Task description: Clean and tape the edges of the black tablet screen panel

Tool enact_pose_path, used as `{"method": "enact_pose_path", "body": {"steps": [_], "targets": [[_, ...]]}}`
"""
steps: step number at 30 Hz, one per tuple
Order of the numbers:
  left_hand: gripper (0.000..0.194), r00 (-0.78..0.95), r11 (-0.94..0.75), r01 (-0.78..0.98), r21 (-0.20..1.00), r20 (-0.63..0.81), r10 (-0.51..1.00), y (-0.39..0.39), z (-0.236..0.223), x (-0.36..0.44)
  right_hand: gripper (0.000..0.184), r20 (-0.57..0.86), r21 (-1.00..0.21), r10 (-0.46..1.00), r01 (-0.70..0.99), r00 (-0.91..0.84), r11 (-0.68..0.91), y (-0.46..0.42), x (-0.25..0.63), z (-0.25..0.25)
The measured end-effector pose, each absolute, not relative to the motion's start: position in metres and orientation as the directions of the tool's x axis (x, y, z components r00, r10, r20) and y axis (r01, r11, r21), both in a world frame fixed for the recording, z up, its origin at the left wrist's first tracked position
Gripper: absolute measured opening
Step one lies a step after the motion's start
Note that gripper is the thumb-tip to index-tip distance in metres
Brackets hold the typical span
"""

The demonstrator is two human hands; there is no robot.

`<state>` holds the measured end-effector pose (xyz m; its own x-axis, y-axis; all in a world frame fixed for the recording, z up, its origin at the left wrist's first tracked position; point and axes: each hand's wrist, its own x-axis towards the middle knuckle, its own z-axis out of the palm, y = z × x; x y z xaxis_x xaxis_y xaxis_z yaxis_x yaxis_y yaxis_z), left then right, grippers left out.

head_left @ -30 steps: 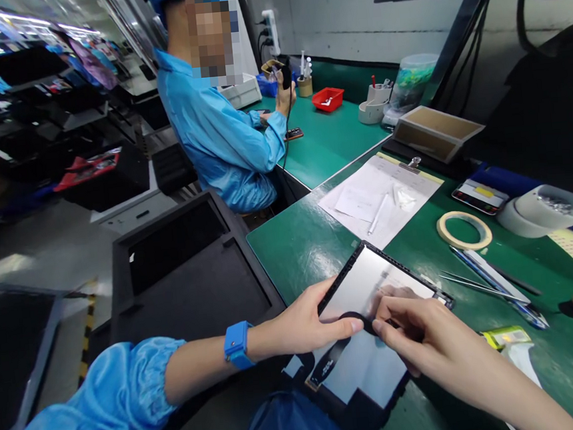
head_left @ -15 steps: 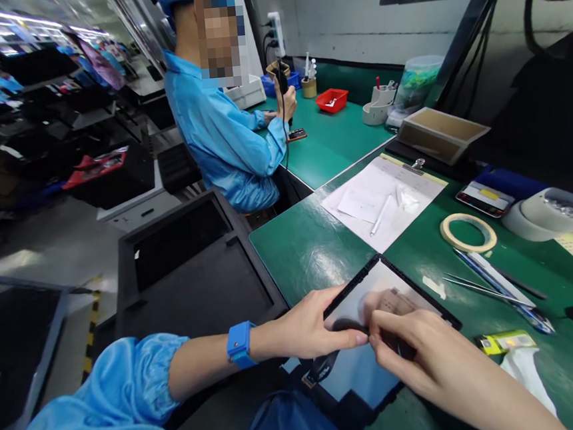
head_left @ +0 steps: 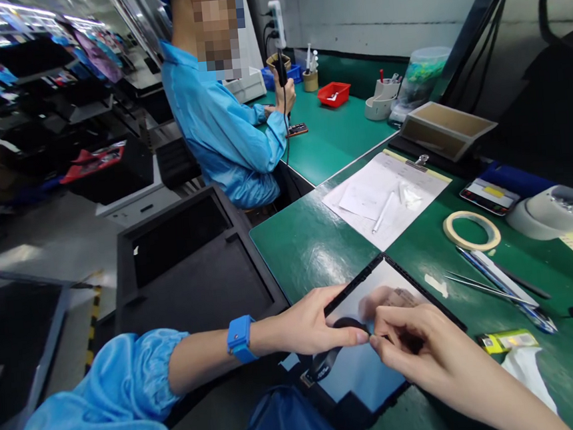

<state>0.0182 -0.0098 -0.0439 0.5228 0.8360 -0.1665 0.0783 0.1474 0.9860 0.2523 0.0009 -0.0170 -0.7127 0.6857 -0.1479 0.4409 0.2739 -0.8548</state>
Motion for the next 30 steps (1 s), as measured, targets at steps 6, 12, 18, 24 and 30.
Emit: {"method": "enact_pose_path", "body": {"steps": [6,12,18,24,30], "targets": [[0.029,0.517,0.2,0.046,0.979,-0.194,0.834,-0.01,-0.046,0.017,0.057,-0.292,-0.912,0.638,0.408,-0.713,0.038,0.003,0.254,-0.015],[0.05,0.505,0.318,-0.042,0.947,-0.254,0.825,-0.012,-0.047,0.02,0.065,-0.127,-0.885,0.784,0.427,-0.607,0.187,0.007,0.263,-0.006],[0.054,0.471,0.398,-0.063,0.915,-0.324,0.821,-0.012,-0.044,0.019,0.053,0.232,-0.692,0.841,0.525,-0.489,0.496,0.01,0.279,0.004],[0.055,0.394,0.439,-0.105,0.893,-0.368,0.842,-0.011,-0.043,0.019,0.044,0.336,-0.57,0.81,0.58,-0.481,0.581,0.004,0.276,0.009],[0.06,0.204,0.478,-0.269,0.836,-0.436,0.877,-0.009,-0.042,0.019,0.024,0.429,-0.58,0.885,0.696,-0.18,0.423,-0.017,0.261,0.021]]}}
